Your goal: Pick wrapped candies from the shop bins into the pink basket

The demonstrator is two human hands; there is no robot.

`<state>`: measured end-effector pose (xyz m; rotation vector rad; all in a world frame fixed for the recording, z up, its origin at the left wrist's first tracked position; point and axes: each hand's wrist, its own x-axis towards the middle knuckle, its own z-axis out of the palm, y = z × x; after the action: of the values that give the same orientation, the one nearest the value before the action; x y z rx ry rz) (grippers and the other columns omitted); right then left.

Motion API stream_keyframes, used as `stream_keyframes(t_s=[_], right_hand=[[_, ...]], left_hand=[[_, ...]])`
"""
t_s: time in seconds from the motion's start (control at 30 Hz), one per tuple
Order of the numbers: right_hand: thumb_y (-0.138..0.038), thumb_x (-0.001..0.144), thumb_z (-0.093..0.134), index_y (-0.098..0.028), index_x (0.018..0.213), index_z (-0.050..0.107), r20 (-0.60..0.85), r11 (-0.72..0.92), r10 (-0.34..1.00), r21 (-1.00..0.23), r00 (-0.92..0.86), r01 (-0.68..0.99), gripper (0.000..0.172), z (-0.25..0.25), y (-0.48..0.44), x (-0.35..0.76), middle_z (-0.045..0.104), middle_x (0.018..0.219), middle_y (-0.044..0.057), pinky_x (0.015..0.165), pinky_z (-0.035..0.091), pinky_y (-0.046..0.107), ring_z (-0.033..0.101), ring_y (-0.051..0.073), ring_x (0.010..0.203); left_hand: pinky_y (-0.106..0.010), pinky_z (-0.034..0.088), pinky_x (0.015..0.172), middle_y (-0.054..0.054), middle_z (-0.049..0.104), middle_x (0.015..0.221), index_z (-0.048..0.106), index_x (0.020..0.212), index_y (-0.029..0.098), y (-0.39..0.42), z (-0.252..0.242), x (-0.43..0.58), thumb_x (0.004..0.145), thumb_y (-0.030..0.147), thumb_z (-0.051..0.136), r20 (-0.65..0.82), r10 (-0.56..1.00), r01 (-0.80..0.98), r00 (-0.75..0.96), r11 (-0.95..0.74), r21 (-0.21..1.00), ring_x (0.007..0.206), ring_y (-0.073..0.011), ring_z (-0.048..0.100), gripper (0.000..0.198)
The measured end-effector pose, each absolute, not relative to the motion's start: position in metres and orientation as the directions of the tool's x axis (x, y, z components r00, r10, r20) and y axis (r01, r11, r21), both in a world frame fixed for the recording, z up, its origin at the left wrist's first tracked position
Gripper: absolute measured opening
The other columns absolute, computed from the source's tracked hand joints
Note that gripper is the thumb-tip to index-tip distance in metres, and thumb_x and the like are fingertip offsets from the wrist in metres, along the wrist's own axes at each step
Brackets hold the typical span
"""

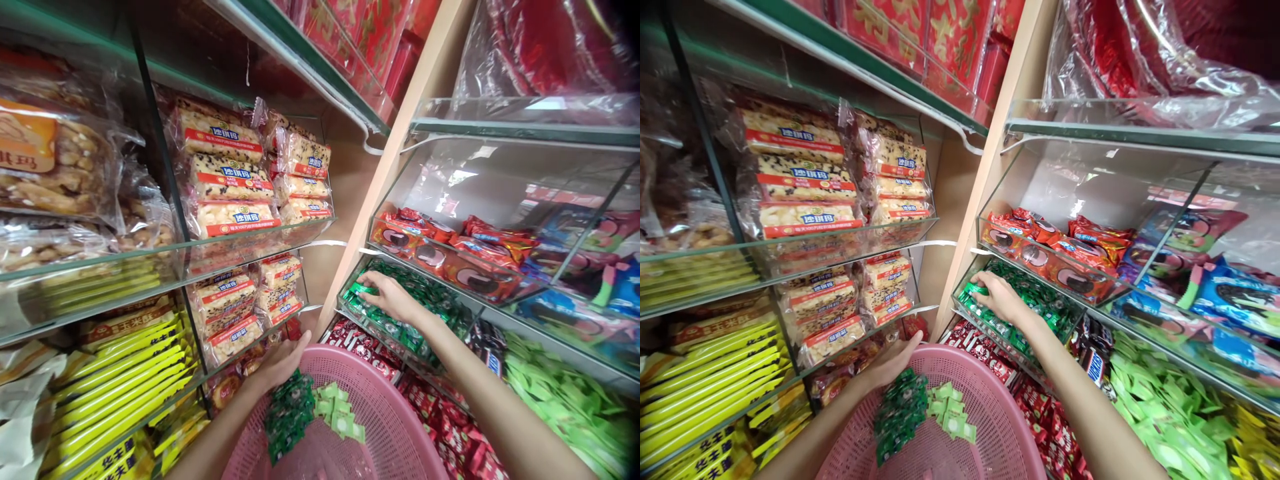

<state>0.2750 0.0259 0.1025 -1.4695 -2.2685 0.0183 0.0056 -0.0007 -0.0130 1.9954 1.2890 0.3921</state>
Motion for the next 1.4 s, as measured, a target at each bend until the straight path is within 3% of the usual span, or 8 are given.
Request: stream_keyframes(t_s=[0.27,0.43,0.73,0.9,1.0,1.17,1.4], right_hand=[[-0.023,0.087,0.045,-0.022,0.106,0.055,0.398,0.307,0.867,0.048,-0.3,0.95,0.021,0.117,0.01,0.281,0.055,0.102,0.007,0.075,0.046,0.031,0.059,0.02,0.09],[-0.022,0.09,0.04,-0.021,0.107,0.057,0.329,0.244,0.907,0.096,-0.262,0.965,0.024,0.1,0.009,0.275,0.056,0.106,0.008,0.068,0.046,0.027,0.061,0.019,0.086],[-0.021,0.09,0.039,-0.022,0.117,0.054,0.29,0.11,0.944,0.174,-0.158,0.978,0.031,0.09,0.003,0.268,0.06,0.106,0.009,0.073,0.047,0.029,0.06,0.021,0.095],[-0.015,0.085,0.043,-0.02,0.13,0.039,0.392,0.222,0.893,0.042,-0.22,0.974,0.045,0.086,0.001,0.268,0.056,0.113,0.011,0.081,0.047,0.033,0.056,0.023,0.103],[-0.017,0.084,0.044,-0.019,0.128,0.04,0.454,0.25,0.867,-0.046,-0.203,0.967,0.044,0.081,0.001,0.269,0.056,0.115,0.012,0.082,0.046,0.035,0.056,0.023,0.102],[-0.022,0.085,0.048,-0.017,0.115,0.053,0.475,0.106,0.869,0.094,-0.138,0.99,0.031,0.078,-0.002,0.269,0.065,0.1,0.011,0.076,0.043,0.037,0.053,0.026,0.092],[-0.027,0.09,0.041,-0.019,0.115,0.058,0.462,0.067,0.873,0.207,-0.158,0.976,0.031,0.078,-0.006,0.269,0.066,0.099,0.01,0.071,0.04,0.034,0.051,0.024,0.086]], left_hand=[[-0.029,0.039,0.072,-0.01,0.066,0.076,0.056,0.063,0.017,0.004,-0.019,0.007,0.084,0.066,0.004,-0.121,0.886,0.668,0.447,-0.241,0.704,0.08,-0.0225,0.061,0.075],[-0.029,0.039,0.07,-0.009,0.066,0.074,0.057,0.065,0.017,0.006,-0.02,0.008,0.085,0.065,0.003,-0.113,0.882,0.675,0.457,-0.262,0.689,0.078,-0.0218,0.061,0.075],[-0.028,0.039,0.069,-0.01,0.066,0.073,0.06,0.068,0.016,0.006,-0.02,0.01,0.086,0.064,0.004,-0.126,0.879,0.7,0.46,-0.271,0.661,0.078,-0.0217,0.062,0.076],[-0.027,0.039,0.069,-0.01,0.066,0.072,0.061,0.069,0.016,0.006,-0.021,0.01,0.085,0.064,0.005,-0.121,0.877,0.684,0.465,-0.269,0.678,0.078,-0.0219,0.062,0.076],[-0.027,0.038,0.067,-0.01,0.066,0.069,0.061,0.067,0.016,0.006,-0.022,0.01,0.085,0.065,0.005,-0.13,0.878,0.682,0.461,-0.257,0.685,0.076,-0.0222,0.062,0.076],[-0.027,0.038,0.067,-0.01,0.066,0.071,0.059,0.065,0.016,0.007,-0.026,0.009,0.084,0.067,0.006,-0.113,0.882,0.672,0.458,-0.261,0.693,0.074,-0.0212,0.062,0.076],[-0.026,0.039,0.065,-0.009,0.065,0.069,0.059,0.065,0.015,0.004,-0.022,0.008,0.085,0.065,0.004,-0.111,0.877,0.69,0.468,-0.284,0.666,0.072,-0.0201,0.061,0.077]])
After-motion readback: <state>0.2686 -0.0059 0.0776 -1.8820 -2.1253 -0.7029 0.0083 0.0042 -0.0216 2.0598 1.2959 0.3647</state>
